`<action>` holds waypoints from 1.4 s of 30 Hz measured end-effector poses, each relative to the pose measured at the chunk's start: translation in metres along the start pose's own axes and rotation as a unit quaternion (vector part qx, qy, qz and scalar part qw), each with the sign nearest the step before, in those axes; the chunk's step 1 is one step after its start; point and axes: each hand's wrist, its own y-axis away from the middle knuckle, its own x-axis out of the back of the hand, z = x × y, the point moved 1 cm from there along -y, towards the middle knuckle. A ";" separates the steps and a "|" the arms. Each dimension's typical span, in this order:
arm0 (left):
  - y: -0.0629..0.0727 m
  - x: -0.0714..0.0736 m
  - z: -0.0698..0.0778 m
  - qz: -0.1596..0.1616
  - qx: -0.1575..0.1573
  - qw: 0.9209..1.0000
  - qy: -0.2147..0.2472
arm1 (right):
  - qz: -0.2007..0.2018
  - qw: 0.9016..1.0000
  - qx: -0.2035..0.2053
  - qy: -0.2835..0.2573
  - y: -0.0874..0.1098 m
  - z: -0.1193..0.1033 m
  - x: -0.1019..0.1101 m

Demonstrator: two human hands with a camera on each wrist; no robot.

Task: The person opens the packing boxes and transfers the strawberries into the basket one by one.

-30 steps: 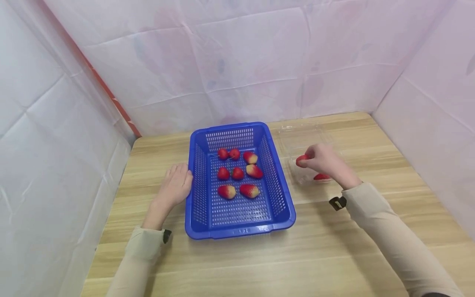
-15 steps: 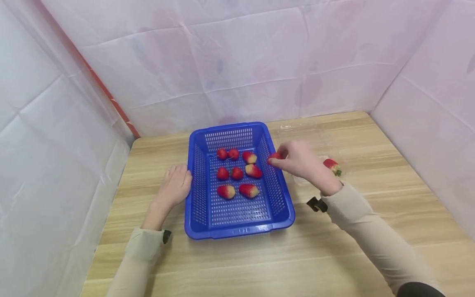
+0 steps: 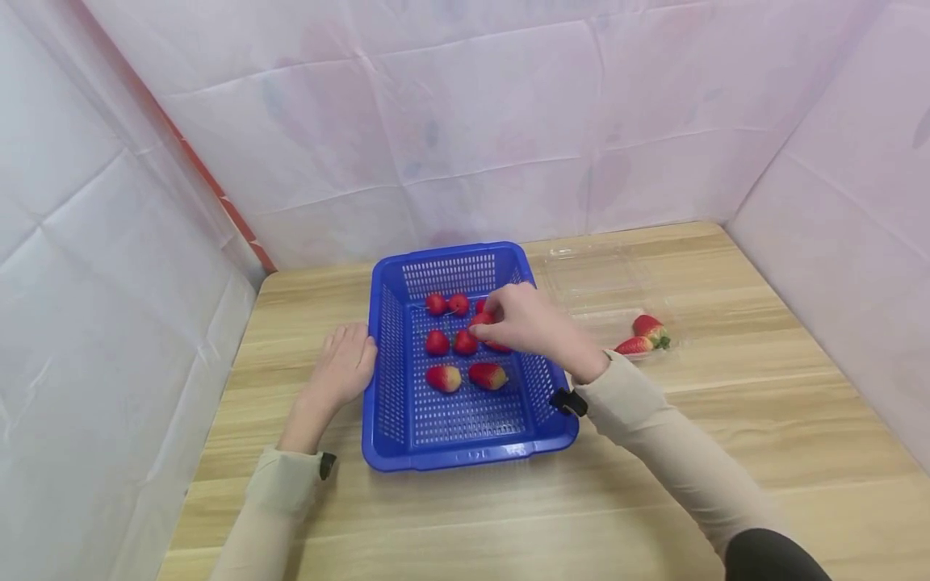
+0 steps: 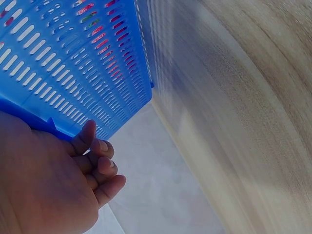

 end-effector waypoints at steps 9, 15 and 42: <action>0.000 0.001 0.003 -0.002 0.000 1.000 0.001 | -0.114 0.991 0.049 0.045 -0.027 -0.014 -0.032; 0.001 -0.001 0.002 -0.001 -0.001 1.000 0.002 | -0.177 0.980 0.038 0.086 -0.033 -0.026 -0.055; 0.000 0.000 0.005 0.005 0.003 1.000 0.014 | -0.309 0.935 0.020 0.171 -0.026 -0.028 -0.117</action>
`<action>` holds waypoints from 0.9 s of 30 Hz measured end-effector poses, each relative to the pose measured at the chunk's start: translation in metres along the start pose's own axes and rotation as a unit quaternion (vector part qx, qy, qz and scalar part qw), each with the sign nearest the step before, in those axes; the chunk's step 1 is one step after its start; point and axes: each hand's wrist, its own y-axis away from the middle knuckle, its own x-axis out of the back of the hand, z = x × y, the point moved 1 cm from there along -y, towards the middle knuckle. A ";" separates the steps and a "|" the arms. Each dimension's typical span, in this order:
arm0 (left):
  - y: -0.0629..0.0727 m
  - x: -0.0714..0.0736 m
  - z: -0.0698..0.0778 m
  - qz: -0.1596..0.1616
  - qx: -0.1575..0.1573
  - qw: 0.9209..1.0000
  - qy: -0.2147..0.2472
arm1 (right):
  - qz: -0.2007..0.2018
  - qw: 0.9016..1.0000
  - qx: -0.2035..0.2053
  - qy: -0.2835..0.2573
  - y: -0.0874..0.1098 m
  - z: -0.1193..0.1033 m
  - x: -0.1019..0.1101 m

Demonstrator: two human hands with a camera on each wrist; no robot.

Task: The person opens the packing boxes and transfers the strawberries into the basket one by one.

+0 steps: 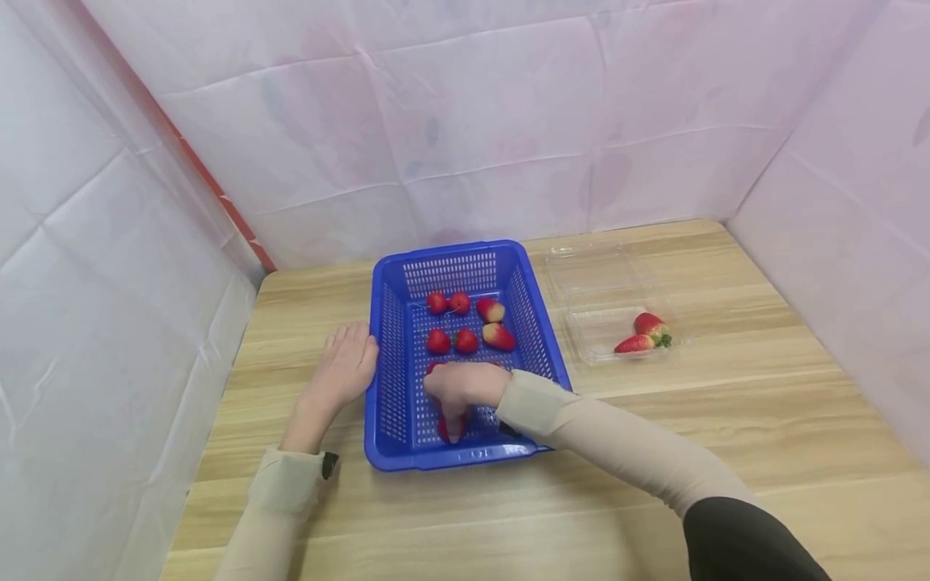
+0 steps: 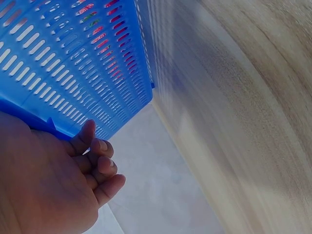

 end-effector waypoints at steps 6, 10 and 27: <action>0.000 0.000 -0.001 -0.001 -0.001 1.000 -0.002 | 0.013 1.000 0.002 -0.002 0.001 0.000 0.000; -0.001 0.000 -0.001 0.002 -0.001 1.000 0.000 | 0.022 1.000 0.003 -0.004 0.000 0.001 0.001; -0.001 0.001 0.000 0.000 -0.007 1.000 -0.005 | 0.118 0.993 0.013 0.001 0.024 0.005 0.027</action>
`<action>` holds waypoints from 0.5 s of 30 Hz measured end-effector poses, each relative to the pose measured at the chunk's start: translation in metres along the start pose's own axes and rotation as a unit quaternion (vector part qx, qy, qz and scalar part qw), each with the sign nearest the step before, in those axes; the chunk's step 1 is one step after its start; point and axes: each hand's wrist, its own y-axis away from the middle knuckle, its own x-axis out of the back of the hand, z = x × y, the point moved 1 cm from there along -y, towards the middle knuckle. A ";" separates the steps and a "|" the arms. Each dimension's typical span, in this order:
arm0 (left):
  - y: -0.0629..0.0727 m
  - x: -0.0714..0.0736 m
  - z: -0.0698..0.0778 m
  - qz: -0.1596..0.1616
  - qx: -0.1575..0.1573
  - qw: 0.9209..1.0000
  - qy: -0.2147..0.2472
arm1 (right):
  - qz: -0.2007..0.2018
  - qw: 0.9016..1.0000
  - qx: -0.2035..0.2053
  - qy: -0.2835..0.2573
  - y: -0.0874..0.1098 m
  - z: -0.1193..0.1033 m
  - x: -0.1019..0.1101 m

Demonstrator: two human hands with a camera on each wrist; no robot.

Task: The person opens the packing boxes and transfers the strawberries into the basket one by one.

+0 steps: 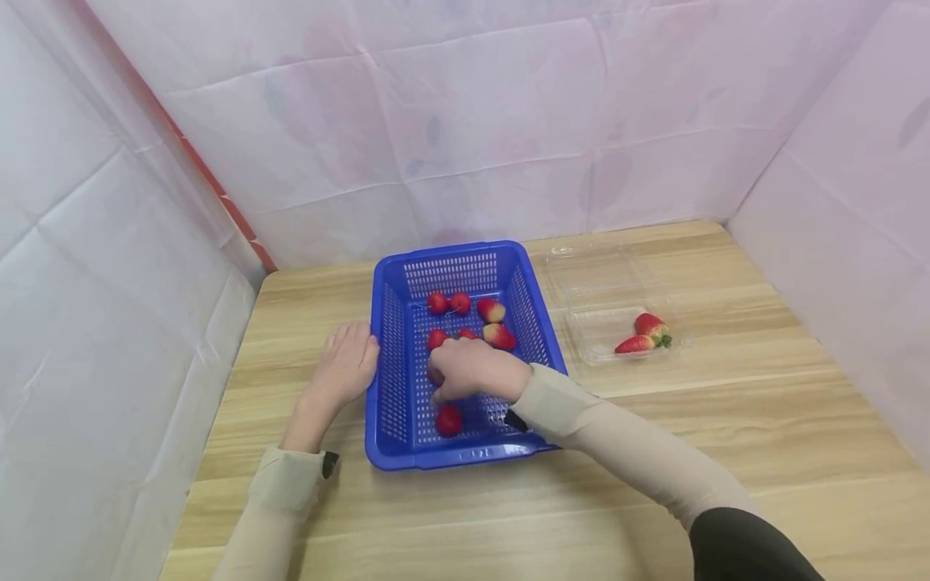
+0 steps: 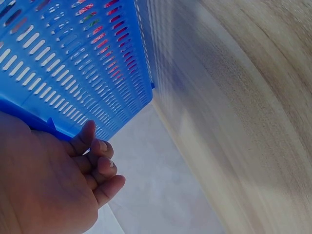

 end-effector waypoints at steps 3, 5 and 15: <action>0.000 0.000 -0.001 -0.001 0.000 1.000 0.000 | 0.030 0.999 -0.007 -0.027 0.009 0.003 0.015; 0.000 0.000 -0.001 -0.001 0.000 1.000 0.001 | 0.052 0.998 -0.010 -0.038 0.016 0.004 0.026; 0.000 -0.001 -0.006 0.003 0.002 1.000 -0.003 | 0.173 0.982 -0.038 -0.062 0.045 0.034 0.074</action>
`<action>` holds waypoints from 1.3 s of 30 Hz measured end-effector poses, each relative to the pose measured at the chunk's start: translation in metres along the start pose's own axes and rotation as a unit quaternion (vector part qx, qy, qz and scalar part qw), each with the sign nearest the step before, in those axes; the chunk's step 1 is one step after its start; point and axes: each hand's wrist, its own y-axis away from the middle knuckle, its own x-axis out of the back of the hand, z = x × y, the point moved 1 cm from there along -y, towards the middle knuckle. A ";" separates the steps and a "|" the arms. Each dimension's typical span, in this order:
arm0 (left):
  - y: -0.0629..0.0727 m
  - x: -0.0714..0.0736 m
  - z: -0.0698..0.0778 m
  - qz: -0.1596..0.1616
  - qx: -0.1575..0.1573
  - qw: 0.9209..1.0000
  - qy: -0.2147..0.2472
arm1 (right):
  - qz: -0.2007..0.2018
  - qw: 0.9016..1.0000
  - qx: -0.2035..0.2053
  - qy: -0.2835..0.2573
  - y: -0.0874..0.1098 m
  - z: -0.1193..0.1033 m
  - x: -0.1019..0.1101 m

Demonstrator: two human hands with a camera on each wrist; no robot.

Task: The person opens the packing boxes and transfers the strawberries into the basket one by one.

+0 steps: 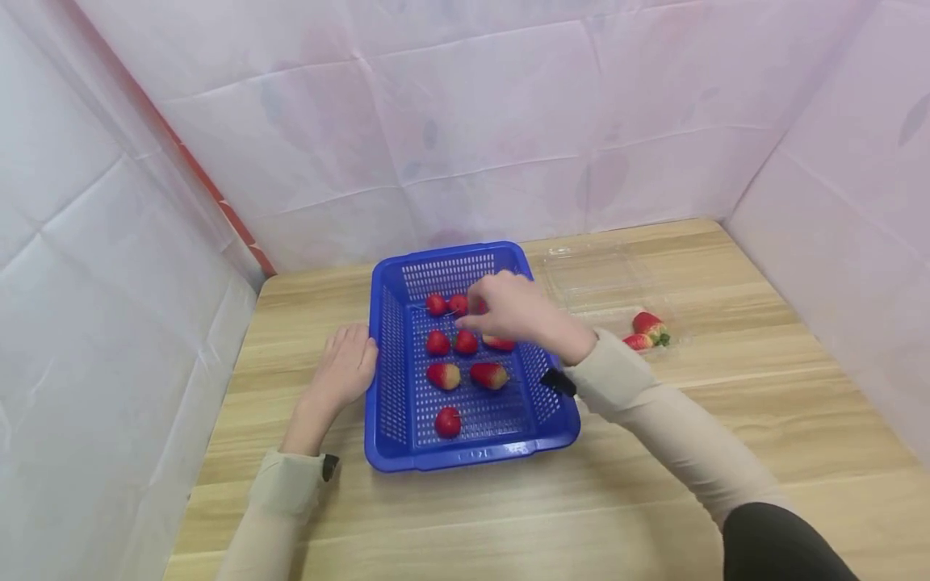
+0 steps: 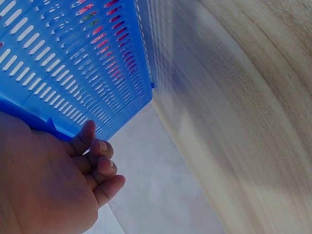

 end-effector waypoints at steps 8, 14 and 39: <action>0.001 0.000 -0.002 0.006 -0.001 1.000 0.004 | 0.027 0.999 -0.039 -0.004 0.005 0.050 0.047; 0.001 0.001 -0.002 0.006 0.005 1.000 0.002 | 0.040 0.996 -0.073 0.008 0.013 0.102 0.071; 0.002 0.002 0.003 0.001 0.001 1.000 0.007 | -0.026 0.982 -0.185 0.030 0.072 0.245 0.015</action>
